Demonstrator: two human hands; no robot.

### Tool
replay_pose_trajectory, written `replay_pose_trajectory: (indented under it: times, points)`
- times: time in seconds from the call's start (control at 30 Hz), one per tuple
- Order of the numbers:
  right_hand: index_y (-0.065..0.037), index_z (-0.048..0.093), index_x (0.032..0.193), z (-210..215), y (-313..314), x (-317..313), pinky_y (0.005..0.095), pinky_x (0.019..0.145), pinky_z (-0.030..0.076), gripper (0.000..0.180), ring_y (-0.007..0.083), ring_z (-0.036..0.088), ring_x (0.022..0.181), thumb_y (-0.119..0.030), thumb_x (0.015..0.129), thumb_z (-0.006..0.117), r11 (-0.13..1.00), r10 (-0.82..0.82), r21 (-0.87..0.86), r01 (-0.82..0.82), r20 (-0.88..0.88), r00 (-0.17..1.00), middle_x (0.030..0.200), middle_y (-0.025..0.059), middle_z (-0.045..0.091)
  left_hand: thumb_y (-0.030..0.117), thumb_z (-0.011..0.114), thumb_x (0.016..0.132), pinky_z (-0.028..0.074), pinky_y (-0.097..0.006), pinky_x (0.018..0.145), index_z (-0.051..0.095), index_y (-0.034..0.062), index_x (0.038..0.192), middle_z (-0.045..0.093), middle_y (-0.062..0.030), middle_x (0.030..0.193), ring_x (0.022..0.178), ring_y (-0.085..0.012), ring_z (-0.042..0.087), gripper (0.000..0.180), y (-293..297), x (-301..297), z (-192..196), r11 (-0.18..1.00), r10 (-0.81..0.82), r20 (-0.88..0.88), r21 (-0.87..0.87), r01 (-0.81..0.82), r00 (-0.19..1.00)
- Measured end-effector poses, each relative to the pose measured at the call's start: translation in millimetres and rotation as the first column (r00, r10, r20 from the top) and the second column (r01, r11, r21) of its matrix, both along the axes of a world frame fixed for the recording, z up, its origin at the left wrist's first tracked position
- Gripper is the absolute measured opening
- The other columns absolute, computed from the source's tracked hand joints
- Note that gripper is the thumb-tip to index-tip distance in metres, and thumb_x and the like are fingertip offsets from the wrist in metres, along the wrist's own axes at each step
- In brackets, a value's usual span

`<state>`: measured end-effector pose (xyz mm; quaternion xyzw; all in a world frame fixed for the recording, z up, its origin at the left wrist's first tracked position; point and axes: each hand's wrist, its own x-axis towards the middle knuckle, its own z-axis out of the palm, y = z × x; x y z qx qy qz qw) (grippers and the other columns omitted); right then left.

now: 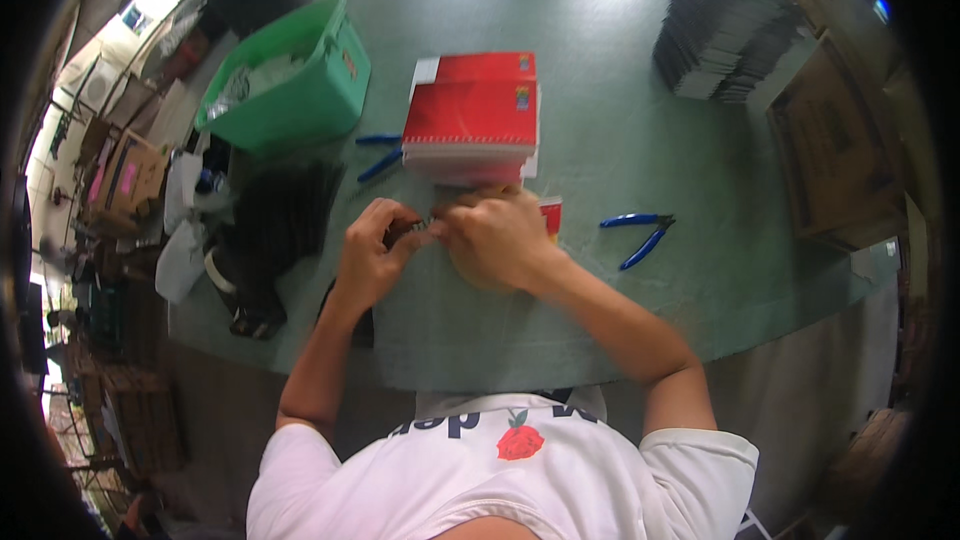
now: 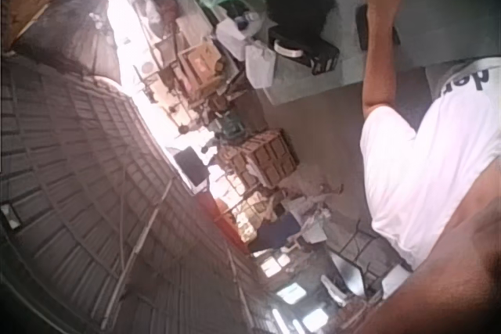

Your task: The person takes spiral notebooks out of a cardboard box and places them on a table, then manually inserts black spiral coils into the pre-punched holes of individual notebooks.

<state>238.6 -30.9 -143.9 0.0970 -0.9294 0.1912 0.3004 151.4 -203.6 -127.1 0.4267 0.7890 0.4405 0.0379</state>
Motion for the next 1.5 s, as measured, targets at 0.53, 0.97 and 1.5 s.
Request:
replay_pose_trajectory:
  times: [0.53, 0.97, 1.5]
  points:
    - [-0.012, 0.067, 0.086, 6, 3, -8, 0.0387, 0.062, 0.050, 0.015, 0.0267, 0.066, 0.077, -0.025, 0.084, 0.060, 0.995, -0.001, -0.097, 0.031, 0.289, 0.957, 0.081, 0.0044, 0.068, 0.025, 0.062, 0.082, 0.033, -0.049, 0.101, 0.049, 0.0050, 0.126, 0.053, -0.0189, 0.119, 0.113, -0.0353, 0.050, 0.051, 66, 124, -83, 0.844, -0.533, -0.493, -0.254, 0.472, 0.687]
    - [-0.014, 0.067, 0.088, 1, -3, 1, 0.0386, 0.059, 0.050, 0.017, 0.0253, 0.066, 0.074, -0.029, 0.084, 0.059, 0.986, 0.098, -0.141, -0.089, 0.063, 0.993, 0.080, 0.0044, 0.068, 0.022, 0.059, 0.078, 0.034, -0.051, 0.096, 0.048, 0.0019, 0.117, 0.048, -0.0241, 0.118, 0.114, -0.0421, 0.044, 0.045, 167, 158, -139, 0.938, -0.344, -0.435, -0.193, 0.288, 0.832]
    - [-0.013, 0.060, 0.085, 11, -9, 8, 0.0371, 0.060, 0.049, 0.011, 0.0218, 0.066, 0.070, -0.023, 0.083, 0.057, 0.990, -0.066, 0.137, 0.032, 0.249, 0.966, 0.073, 0.0038, 0.065, 0.003, 0.067, 0.076, 0.046, -0.036, 0.073, 0.054, 0.0016, 0.093, 0.062, -0.0150, 0.090, 0.083, -0.0336, 0.060, 0.022, -26, 9, 10, 0.991, -0.068, -0.164, -0.125, 0.048, 0.984]
